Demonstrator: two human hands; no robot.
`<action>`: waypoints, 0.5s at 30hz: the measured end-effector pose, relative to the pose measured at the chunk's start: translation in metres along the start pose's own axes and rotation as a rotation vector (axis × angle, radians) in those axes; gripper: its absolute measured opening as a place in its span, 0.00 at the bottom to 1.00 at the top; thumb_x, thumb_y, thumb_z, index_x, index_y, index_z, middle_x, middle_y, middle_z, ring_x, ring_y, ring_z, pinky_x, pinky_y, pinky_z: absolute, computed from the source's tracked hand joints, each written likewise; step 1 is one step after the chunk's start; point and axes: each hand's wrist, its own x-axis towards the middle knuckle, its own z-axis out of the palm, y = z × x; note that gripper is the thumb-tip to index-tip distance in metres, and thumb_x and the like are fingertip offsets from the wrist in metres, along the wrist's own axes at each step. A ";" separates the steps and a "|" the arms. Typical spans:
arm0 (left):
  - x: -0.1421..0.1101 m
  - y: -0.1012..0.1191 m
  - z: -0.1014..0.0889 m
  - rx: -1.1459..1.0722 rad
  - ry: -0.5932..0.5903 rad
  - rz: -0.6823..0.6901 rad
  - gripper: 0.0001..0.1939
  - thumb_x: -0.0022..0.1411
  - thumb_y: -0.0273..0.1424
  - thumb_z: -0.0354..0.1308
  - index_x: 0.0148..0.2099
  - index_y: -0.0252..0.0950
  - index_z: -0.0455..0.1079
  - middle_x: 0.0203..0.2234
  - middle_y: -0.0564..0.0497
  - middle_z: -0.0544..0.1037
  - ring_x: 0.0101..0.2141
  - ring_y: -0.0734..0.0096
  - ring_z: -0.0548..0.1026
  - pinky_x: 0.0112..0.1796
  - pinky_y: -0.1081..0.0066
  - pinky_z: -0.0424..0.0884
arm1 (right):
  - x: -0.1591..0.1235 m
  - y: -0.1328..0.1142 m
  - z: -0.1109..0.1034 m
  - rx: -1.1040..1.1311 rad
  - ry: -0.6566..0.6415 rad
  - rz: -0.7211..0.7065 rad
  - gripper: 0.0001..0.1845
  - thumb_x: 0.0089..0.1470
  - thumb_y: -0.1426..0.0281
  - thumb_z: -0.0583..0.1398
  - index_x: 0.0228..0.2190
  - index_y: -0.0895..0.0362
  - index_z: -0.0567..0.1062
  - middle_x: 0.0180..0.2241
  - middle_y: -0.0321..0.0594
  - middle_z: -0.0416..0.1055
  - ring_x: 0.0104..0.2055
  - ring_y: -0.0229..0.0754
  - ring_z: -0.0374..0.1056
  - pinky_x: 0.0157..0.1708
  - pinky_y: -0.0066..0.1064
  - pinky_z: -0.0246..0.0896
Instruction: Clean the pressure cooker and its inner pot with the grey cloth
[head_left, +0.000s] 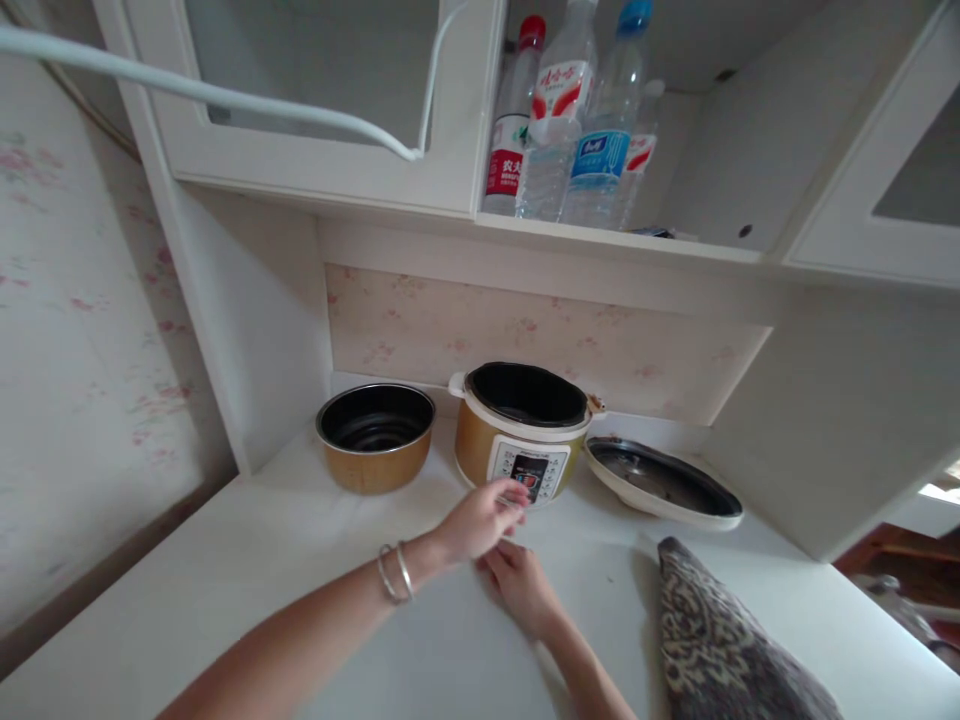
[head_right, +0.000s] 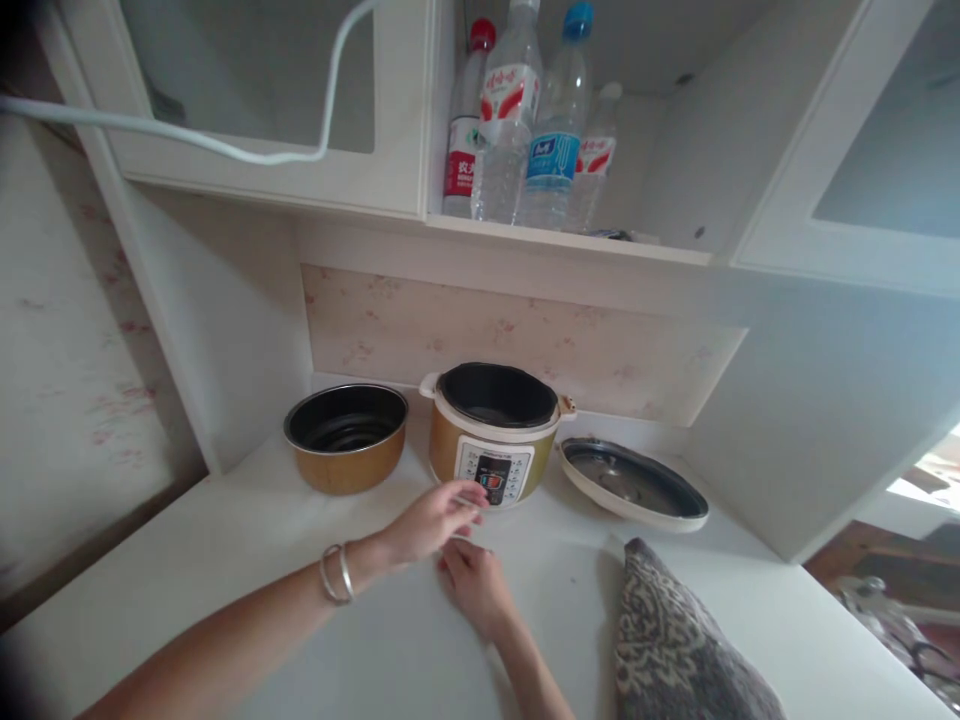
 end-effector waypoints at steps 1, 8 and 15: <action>-0.010 0.007 -0.031 0.090 0.078 0.044 0.13 0.60 0.34 0.53 0.46 0.35 0.68 0.43 0.44 0.75 0.39 0.67 0.75 0.38 0.68 0.71 | 0.002 -0.003 0.001 0.018 -0.065 0.003 0.21 0.59 0.57 0.53 0.32 0.60 0.77 0.28 0.37 0.72 0.27 0.35 0.65 0.27 0.24 0.63; -0.045 0.024 -0.231 0.718 0.812 0.088 0.14 0.59 0.34 0.50 0.45 0.36 0.69 0.40 0.45 0.77 0.39 0.63 0.75 0.42 0.66 0.69 | 0.043 -0.059 0.015 0.168 -0.231 0.059 0.17 0.57 0.61 0.52 0.39 0.57 0.75 0.35 0.41 0.74 0.26 0.34 0.64 0.20 0.23 0.58; -0.059 0.022 -0.306 0.814 0.890 -0.134 0.14 0.56 0.36 0.52 0.40 0.35 0.72 0.42 0.41 0.78 0.45 0.53 0.74 0.47 0.62 0.66 | 0.113 -0.129 0.029 0.183 -0.155 0.053 0.28 0.58 0.61 0.53 0.59 0.53 0.62 0.51 0.44 0.70 0.43 0.42 0.70 0.36 0.31 0.67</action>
